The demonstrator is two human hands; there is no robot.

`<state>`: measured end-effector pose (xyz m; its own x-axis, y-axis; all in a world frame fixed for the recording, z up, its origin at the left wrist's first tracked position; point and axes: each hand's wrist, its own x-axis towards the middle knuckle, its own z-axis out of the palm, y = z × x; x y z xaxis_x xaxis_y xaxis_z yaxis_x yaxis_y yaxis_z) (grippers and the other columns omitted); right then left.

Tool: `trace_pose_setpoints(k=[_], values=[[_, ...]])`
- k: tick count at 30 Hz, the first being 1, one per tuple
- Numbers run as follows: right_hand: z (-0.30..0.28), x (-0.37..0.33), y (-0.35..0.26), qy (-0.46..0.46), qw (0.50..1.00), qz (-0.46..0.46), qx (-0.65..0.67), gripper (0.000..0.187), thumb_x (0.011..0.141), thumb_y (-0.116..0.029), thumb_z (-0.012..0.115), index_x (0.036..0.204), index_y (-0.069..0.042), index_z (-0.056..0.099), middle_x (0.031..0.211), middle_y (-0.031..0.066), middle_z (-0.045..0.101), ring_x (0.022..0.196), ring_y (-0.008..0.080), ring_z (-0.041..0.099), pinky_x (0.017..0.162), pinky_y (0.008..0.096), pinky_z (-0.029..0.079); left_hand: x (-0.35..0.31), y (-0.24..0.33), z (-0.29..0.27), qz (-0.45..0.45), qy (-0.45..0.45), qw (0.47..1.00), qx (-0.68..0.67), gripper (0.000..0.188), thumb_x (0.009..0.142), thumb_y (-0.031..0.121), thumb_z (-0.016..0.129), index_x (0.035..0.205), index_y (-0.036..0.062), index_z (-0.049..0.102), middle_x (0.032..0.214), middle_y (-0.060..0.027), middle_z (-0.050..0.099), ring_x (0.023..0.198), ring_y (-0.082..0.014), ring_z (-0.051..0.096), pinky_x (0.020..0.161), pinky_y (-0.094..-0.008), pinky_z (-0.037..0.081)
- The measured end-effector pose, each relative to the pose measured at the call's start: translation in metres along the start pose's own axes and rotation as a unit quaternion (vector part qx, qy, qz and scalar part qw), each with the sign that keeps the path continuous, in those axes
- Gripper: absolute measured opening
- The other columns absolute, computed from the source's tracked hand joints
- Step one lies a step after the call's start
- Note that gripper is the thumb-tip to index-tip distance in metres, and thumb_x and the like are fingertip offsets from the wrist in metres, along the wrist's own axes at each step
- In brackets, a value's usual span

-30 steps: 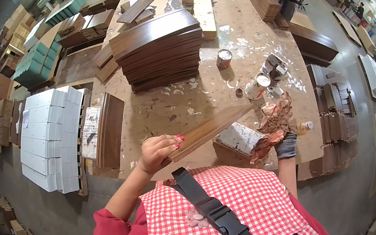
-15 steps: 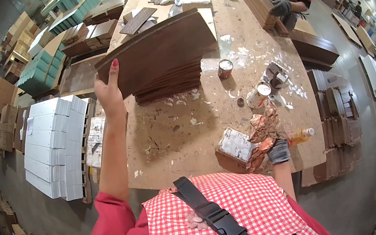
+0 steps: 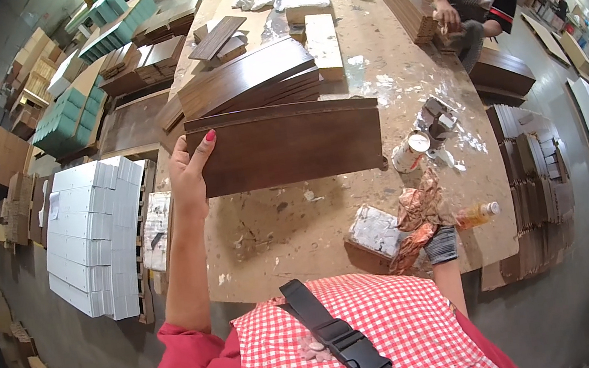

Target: The person stains and polishes wooden boards by wiping their surfaces and edges with a cloth.

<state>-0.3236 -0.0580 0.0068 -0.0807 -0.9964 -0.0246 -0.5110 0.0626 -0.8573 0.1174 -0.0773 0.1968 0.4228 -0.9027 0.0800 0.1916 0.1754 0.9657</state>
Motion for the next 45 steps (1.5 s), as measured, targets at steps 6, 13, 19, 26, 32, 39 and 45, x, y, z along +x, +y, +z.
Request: trace_pose_setpoints(k=[6,13,19,26,32,39,45], values=[[0.001,0.003,0.004,-0.001,1.0,0.0,-0.005,0.042,0.089,-0.018,0.053,0.129,-0.007,0.048,0.131,0.0109,0.049,0.121,0.0254,0.046,0.102,0.034,0.035,0.008,-0.014,-0.009,0.021,-0.012,1.0,-0.019,0.026,0.089,0.019,0.063,0.106,0.0013,0.056,0.1,-0.0067,0.065,0.088,-0.0107,0.06,0.081,-0.0239,0.047],[0.007,0.01,-0.004,-0.008,1.0,-0.021,0.017,0.04,0.088,-0.015,0.056,0.127,-0.006,0.051,0.129,0.0115,0.051,0.119,0.0257,0.048,0.101,0.0334,0.037,0.088,-0.009,-0.043,0.001,0.12,0.992,0.025,0.034,0.095,0.032,0.054,0.103,-0.0005,0.057,0.099,-0.0073,0.061,0.091,-0.015,0.055,0.082,-0.0293,0.044],[0.001,0.001,-0.014,0.021,0.998,-0.03,0.053,0.039,0.088,-0.011,0.059,0.125,-0.005,0.054,0.127,0.0121,0.053,0.117,0.0259,0.05,0.1,0.0329,0.038,0.174,-0.038,-0.056,-0.042,0.174,0.959,0.217,0.053,0.092,0.041,0.052,0.108,-0.0092,0.053,0.106,-0.0176,0.059,0.101,-0.0263,0.054,0.088,-0.0399,0.041],[0.032,-0.021,-0.037,-0.039,0.979,-0.185,-0.074,0.04,0.085,-0.012,0.063,0.125,-0.009,0.056,0.13,0.0132,0.051,0.12,0.0278,0.048,0.102,0.0368,0.037,0.179,-0.041,-0.077,-0.019,0.108,0.812,0.573,0.063,0.088,0.053,0.047,0.123,0.0013,0.055,0.123,-0.0263,0.054,0.113,-0.0405,0.053,0.098,-0.043,0.039],[0.051,-0.034,-0.034,-0.086,0.933,-0.138,-0.322,0.048,0.08,-0.022,0.066,0.127,-0.021,0.056,0.135,0.0133,0.047,0.123,0.0314,0.044,0.107,0.0419,0.029,0.15,-0.021,-0.111,0.035,0.192,0.781,0.594,0.065,0.083,0.053,0.058,0.113,-0.0048,0.057,0.12,-0.0248,0.055,0.118,-0.0399,0.047,0.098,-0.0435,0.039],[0.011,-0.009,-0.01,0.035,0.99,-0.133,-0.017,0.033,0.092,-0.009,0.053,0.125,-0.006,0.054,0.124,0.0103,0.056,0.115,0.0241,0.052,0.102,0.0379,0.04,-0.034,-0.092,-0.189,0.031,0.154,0.688,0.708,0.049,0.08,0.031,0.068,0.121,0.008,0.055,0.125,-0.0232,0.044,0.115,-0.0387,0.041,0.099,-0.0473,0.034],[-0.091,0.022,-0.05,0.269,0.922,-0.198,-0.196,0.033,0.093,-0.014,0.051,0.126,-0.007,0.053,0.127,0.0114,0.053,0.121,0.0257,0.047,0.105,0.036,0.036,-0.148,-0.12,-0.177,-0.107,0.144,0.589,0.788,0.083,0.083,0.026,0.065,0.149,0.0201,0.015,0.15,-0.0136,0.02,0.134,-0.0341,0.025,0.107,-0.0505,0.022]])
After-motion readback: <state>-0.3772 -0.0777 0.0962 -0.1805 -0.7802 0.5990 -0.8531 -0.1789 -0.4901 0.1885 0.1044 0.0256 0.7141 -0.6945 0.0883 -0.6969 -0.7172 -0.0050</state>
